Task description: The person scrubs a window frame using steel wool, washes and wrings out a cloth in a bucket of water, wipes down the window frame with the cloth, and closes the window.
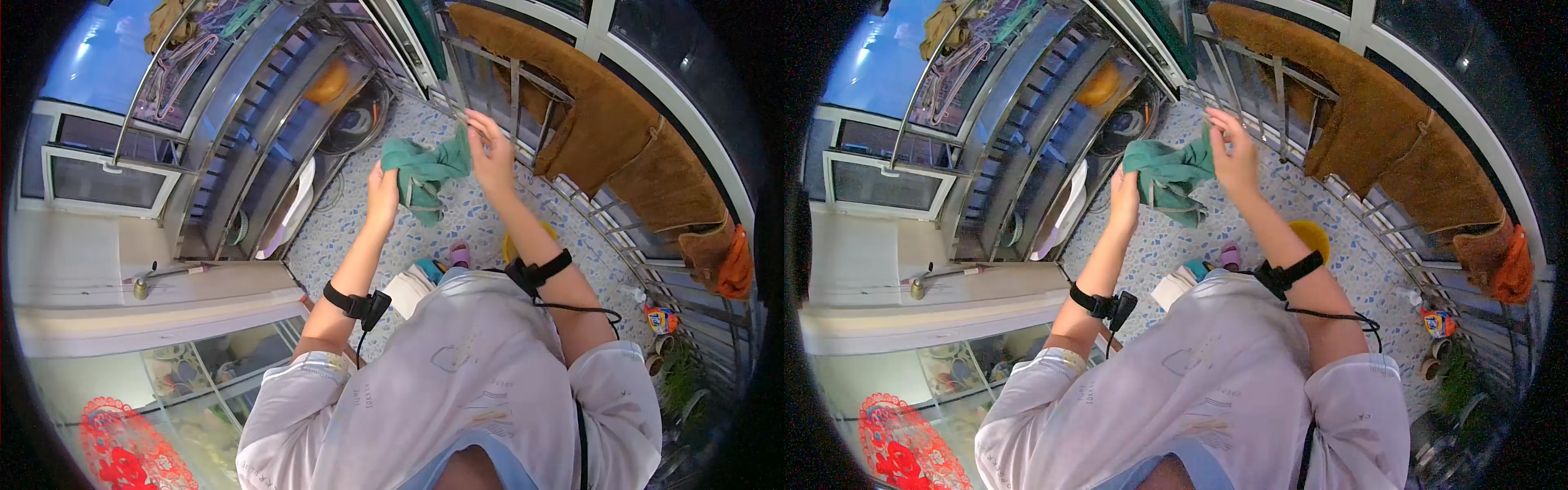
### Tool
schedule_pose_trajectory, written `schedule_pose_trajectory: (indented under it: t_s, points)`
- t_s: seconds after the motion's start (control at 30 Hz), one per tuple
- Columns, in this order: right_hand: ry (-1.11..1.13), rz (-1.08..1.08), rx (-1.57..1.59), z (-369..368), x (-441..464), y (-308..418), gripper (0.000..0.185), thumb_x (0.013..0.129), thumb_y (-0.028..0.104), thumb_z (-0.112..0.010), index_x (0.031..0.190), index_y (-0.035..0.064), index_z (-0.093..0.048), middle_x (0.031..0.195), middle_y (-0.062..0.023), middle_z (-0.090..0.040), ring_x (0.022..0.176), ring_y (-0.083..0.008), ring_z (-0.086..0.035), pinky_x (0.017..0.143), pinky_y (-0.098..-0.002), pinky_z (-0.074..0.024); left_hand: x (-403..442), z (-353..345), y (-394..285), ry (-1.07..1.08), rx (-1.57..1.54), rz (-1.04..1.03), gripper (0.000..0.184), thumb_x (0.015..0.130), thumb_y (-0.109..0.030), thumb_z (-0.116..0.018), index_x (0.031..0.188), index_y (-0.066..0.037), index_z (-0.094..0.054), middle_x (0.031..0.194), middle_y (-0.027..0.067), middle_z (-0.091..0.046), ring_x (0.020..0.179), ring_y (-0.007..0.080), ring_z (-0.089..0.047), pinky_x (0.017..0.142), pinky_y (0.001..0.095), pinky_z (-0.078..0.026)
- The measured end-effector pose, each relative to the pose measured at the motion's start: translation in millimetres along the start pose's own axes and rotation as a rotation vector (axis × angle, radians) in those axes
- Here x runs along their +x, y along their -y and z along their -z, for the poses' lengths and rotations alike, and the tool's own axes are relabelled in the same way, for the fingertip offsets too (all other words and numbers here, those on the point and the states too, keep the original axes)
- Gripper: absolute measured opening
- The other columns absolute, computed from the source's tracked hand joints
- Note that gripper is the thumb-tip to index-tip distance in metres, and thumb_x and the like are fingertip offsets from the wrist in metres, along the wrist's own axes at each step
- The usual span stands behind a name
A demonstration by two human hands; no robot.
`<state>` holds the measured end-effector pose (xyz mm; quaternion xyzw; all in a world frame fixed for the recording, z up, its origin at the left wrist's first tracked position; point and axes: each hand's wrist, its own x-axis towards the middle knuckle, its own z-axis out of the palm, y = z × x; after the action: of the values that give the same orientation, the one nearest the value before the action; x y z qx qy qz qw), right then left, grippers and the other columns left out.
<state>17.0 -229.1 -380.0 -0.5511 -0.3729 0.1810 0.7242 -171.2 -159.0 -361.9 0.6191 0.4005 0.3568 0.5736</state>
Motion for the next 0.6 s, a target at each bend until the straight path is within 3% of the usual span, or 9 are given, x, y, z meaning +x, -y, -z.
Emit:
schedule_pose_trajectory:
  t_s: [0.07, 0.1, 0.17, 0.27, 0.6]
  points:
    - [0.103, 0.102, -0.123, -12, 7, -4, 0.039, 0.093, 0.012, -0.055, 0.131, 0.0046, -0.049, 0.124, -0.0127, -0.059, 0.106, -0.0218, -0.058, 0.089, -0.0296, -0.0436, 4, 4, -5, -0.014, 0.020, -0.021, 0.033, 0.098, -0.029, -0.047, 0.113, -0.002, -0.058, 0.107, 0.0031, -0.062, 0.098, 0.0118, -0.055, 0.089, 0.0261, -0.041]
    - [0.099, 0.097, -0.123, -17, 12, -4, 0.039, 0.093, 0.012, -0.055, 0.131, 0.0046, -0.049, 0.124, -0.0127, -0.059, 0.106, -0.0218, -0.058, 0.089, -0.0296, -0.0436, 4, 4, -9, -0.011, 0.023, -0.017, 0.033, 0.098, -0.029, -0.047, 0.113, -0.002, -0.058, 0.107, 0.0031, -0.062, 0.098, 0.0118, -0.055, 0.089, 0.0261, -0.041]
    - [0.101, 0.229, -0.311, -26, 22, -5, 0.044, 0.091, 0.014, -0.054, 0.134, 0.0070, -0.045, 0.123, -0.0156, -0.060, 0.111, -0.0308, -0.052, 0.095, -0.0379, -0.0416, 6, 2, -13, -0.022, -0.069, -0.066, 0.025, 0.098, -0.021, -0.047, 0.103, 0.000, -0.059, 0.094, 0.0026, -0.064, 0.084, 0.0091, -0.055, 0.076, 0.0246, -0.044]
    - [0.127, 0.263, -0.350, -39, 41, -18, 0.052, 0.092, 0.018, -0.053, 0.140, 0.0057, -0.036, 0.128, -0.0157, -0.056, 0.117, -0.0324, -0.046, 0.101, -0.0410, -0.0342, 12, 7, -6, 0.005, -0.012, -0.046, 0.024, 0.098, -0.020, -0.047, 0.104, 0.000, -0.059, 0.096, 0.0025, -0.064, 0.086, 0.0086, -0.055, 0.077, 0.0241, -0.044]
    - [0.111, 0.217, -0.375, -84, 53, -45, 0.058, 0.092, 0.025, -0.053, 0.142, 0.0044, -0.032, 0.132, -0.0191, -0.052, 0.115, -0.0350, -0.042, 0.102, -0.0443, -0.0303, 33, 19, 8, 0.159, -0.012, -0.048, 0.025, 0.099, -0.022, -0.047, 0.108, -0.001, -0.059, 0.100, 0.0014, -0.062, 0.090, 0.0086, -0.053, 0.081, 0.0245, -0.043]
